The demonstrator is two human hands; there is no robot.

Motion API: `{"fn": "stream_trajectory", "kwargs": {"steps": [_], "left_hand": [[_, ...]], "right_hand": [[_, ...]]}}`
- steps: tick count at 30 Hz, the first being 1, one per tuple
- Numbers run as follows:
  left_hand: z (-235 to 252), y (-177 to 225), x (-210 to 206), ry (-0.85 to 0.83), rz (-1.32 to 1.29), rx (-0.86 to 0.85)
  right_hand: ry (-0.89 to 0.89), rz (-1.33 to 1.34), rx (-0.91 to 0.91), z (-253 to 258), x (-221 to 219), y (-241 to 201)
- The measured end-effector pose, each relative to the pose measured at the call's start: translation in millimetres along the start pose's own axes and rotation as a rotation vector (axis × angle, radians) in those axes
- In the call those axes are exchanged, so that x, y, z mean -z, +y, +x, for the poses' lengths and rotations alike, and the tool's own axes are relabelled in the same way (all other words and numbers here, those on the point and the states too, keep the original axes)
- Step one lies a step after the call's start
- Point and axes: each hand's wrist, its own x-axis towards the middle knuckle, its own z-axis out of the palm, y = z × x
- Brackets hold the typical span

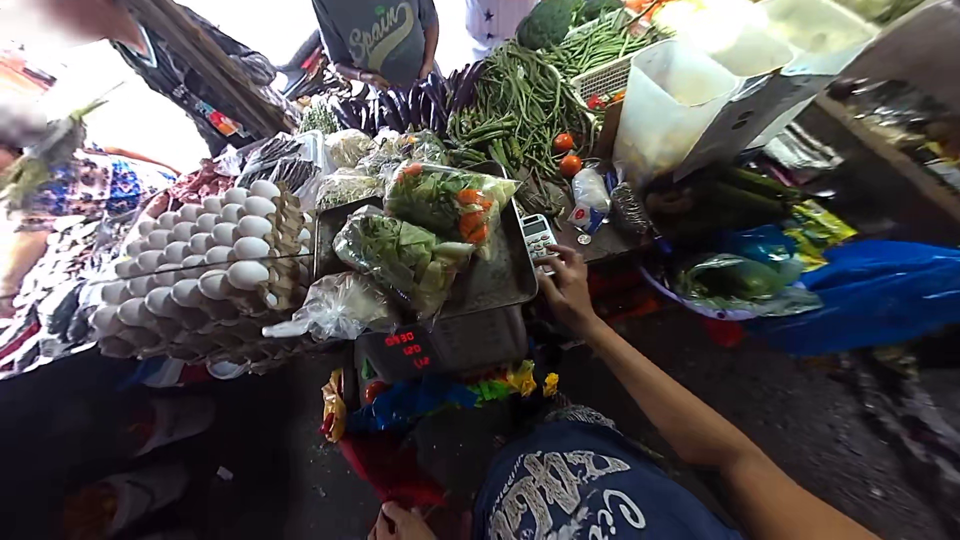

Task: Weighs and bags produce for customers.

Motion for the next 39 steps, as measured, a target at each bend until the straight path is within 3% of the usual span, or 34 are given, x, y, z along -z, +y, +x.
{"fn": "stream_trajectory", "kwargs": {"steps": [2,4,6,7,9,11,13,14,15,18,21,23,25,27,29,31,33,34,36,39], "left_hand": [[-6.4,-17.3,-8.3,0.038,-0.043,0.12],[-3.0,-51.8,-19.8,0.026,-0.04,0.263],[8.2,-78.8,-18.0,-0.177,0.14,0.311],[18.3,-75.4,-10.0,-0.387,0.265,0.314],[40.7,-40.3,9.5,-0.802,0.406,0.205],[50.1,30.2,45.3,-0.998,0.231,-0.183],[38.7,105.0,81.7,-0.978,-0.088,-0.571],[28.7,139.1,97.4,-0.953,-0.255,-0.72],[18.9,168.1,111.0,-0.941,-0.392,-0.831],[-1.4,220.5,140.7,-0.814,-0.549,-1.024],[-10.8,237.7,145.6,-0.533,-0.656,-1.101],[-9.9,244.9,140.7,-0.432,-0.719,-1.136],[-2.3,249.2,132.6,-0.511,-0.681,-1.217],[4.7,245.6,117.3,-0.731,-0.736,-1.268],[11.3,235.5,100.0,-0.981,-0.865,-1.213],[16.8,220.8,86.9,-1.17,-1.13,-0.986],[19.8,211.4,80.1,-1.238,-1.375,-0.716],[19.4,210.5,77.9,-1.22,-1.43,-0.618],[13.5,215.1,72.6,-1.026,-1.366,-0.484],[-6.8,238.7,69.9,-0.695,-1.19,-0.272]], "right_hand": [[0.105,0.142,-0.002,-5.8,19.8,-24.1],[0.198,0.22,0.128,-14.1,36.0,-47.6],[0.232,0.19,0.344,-27.0,44.6,-69.8],[0.21,0.178,0.442,-35.4,45.1,-82.0],[0.042,0.237,0.598,-56.1,40.4,-107.9],[-0.317,0.331,0.694,-74.5,29.7,-136.1],[-0.707,0.313,0.715,-86.9,19.9,-162.0],[-0.804,0.321,0.691,-92.3,15.6,-172.9],[-0.81,0.38,0.657,-97.3,12.4,-181.1],[-0.576,0.664,0.557,-102.9,16.0,-199.4],[-0.415,0.811,0.494,-93.2,32.4,-211.9],[-0.405,0.86,0.489,-79.5,49.4,-218.4],[-0.475,0.903,0.523,-63.7,68.8,-223.0],[-0.53,0.913,0.534,-48.3,85.5,-223.6],[-0.428,0.827,0.485,-35.2,95.7,-217.9],[-0.237,0.705,0.362,-26.8,100.7,-206.5],[-0.07,0.506,0.262,-21.6,100.7,-195.9],[0.012,0.314,0.237,-20.8,99.3,-193.0],[0.166,-0.058,0.227,-24.5,93.2,-194.4],[0.192,0.037,0.321,-48.2,79.6,-212.5]]}}
